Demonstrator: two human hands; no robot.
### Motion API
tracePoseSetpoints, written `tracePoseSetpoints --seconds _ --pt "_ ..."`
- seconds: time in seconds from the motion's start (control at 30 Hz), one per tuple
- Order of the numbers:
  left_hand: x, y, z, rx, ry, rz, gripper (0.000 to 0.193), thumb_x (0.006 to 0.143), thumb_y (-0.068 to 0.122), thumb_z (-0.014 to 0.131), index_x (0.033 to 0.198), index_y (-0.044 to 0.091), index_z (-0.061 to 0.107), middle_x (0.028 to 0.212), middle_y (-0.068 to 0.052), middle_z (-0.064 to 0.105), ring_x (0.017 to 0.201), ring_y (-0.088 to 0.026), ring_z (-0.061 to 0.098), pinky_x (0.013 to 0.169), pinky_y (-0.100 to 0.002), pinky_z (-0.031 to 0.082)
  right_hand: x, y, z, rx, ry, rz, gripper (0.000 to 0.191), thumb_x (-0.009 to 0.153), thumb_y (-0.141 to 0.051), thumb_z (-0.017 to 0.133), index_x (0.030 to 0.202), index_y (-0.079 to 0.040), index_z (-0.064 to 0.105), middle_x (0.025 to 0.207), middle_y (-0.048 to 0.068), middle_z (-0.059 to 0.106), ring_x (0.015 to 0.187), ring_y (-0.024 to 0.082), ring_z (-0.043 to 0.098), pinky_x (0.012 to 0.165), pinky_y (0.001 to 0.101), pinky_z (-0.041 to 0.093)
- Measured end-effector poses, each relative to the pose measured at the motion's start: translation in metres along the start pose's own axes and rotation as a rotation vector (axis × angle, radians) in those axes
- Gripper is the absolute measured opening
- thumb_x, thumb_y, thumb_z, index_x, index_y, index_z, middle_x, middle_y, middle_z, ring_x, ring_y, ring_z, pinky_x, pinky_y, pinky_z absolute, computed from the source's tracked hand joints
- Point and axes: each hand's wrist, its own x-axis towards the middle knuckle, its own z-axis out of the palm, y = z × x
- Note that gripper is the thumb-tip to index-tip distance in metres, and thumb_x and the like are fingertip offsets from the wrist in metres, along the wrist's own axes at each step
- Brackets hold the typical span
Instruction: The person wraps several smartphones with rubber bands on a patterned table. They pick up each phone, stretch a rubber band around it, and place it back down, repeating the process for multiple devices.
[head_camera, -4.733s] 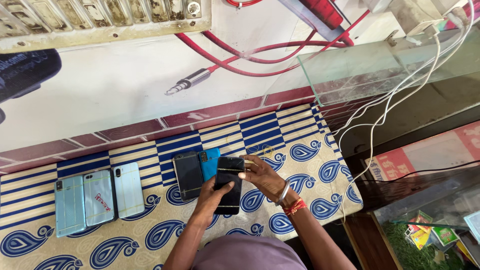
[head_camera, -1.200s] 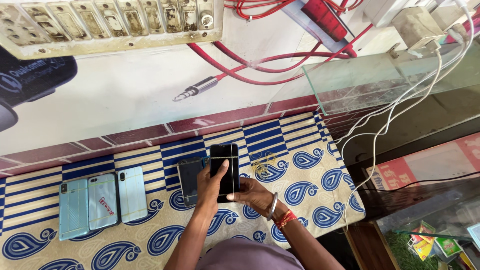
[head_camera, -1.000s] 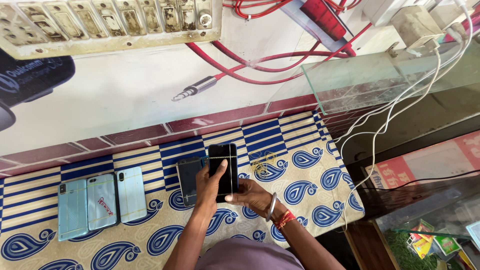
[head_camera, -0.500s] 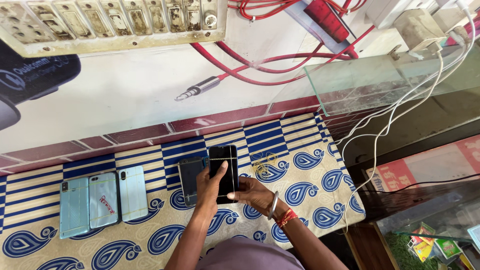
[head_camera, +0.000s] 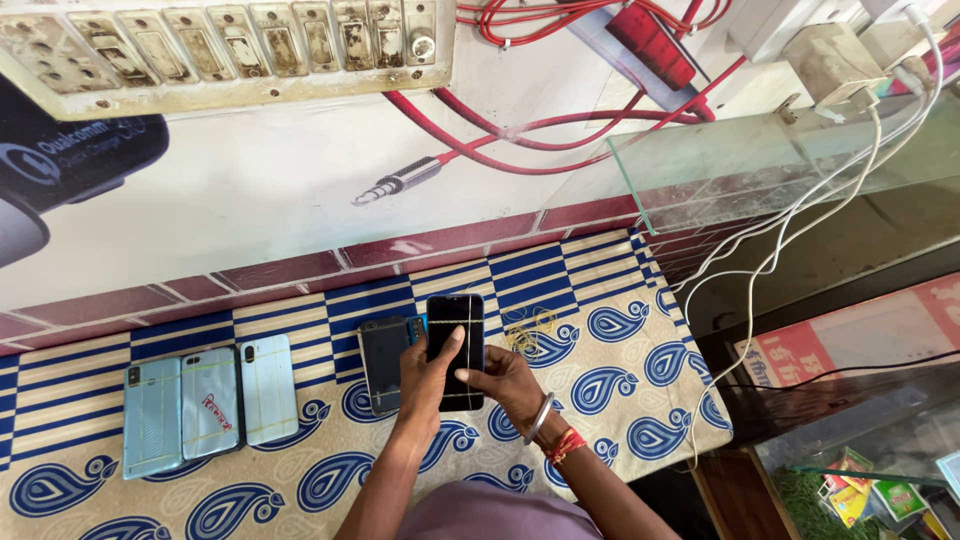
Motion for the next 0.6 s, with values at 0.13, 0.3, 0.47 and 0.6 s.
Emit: tracePoseSetpoints --seconds 0.13,0.3,0.47,0.6 --pt "0.000 0.001 0.002 0.030 0.011 0.023 0.040 0.085 0.043 0.076 0.097 0.005 0.075 0.083 -0.008 0.073 0.075 -0.016 0.074 0.067 -0.031 0.063 0.001 0.001 0.003 0.020 0.091 0.023 0.020 0.086 -0.010 0.080 0.103 -0.005 0.070 0.087 0.003 0.076 0.077 0.010 0.070 0.071 0.0268 0.058" --pt "-0.003 0.004 0.001 -0.007 0.011 0.009 0.038 0.084 0.042 0.077 0.096 0.007 0.074 0.083 -0.006 0.073 0.075 -0.015 0.074 0.068 -0.030 0.063 -0.002 -0.001 0.003 0.109 0.144 -0.024 0.015 0.091 -0.011 0.079 0.098 -0.008 0.066 0.081 -0.003 0.068 0.072 0.007 0.065 0.067 0.0268 0.057" --pt "-0.004 0.004 0.002 0.006 -0.022 0.037 0.037 0.088 0.041 0.075 0.095 0.005 0.075 0.081 -0.006 0.072 0.072 -0.013 0.071 0.064 -0.029 0.061 -0.005 -0.010 0.008 0.082 0.147 0.001 0.014 0.092 -0.015 0.075 0.103 -0.010 0.066 0.083 -0.002 0.071 0.073 0.008 0.066 0.067 0.0286 0.057" --pt "-0.005 0.002 0.002 -0.003 -0.012 0.001 0.036 0.087 0.041 0.075 0.095 0.006 0.074 0.081 -0.006 0.072 0.071 -0.013 0.072 0.064 -0.029 0.062 -0.007 -0.018 0.011 0.057 0.118 -0.004 0.015 0.094 -0.015 0.072 0.106 -0.008 0.065 0.092 0.000 0.072 0.082 0.010 0.068 0.076 0.0302 0.058"
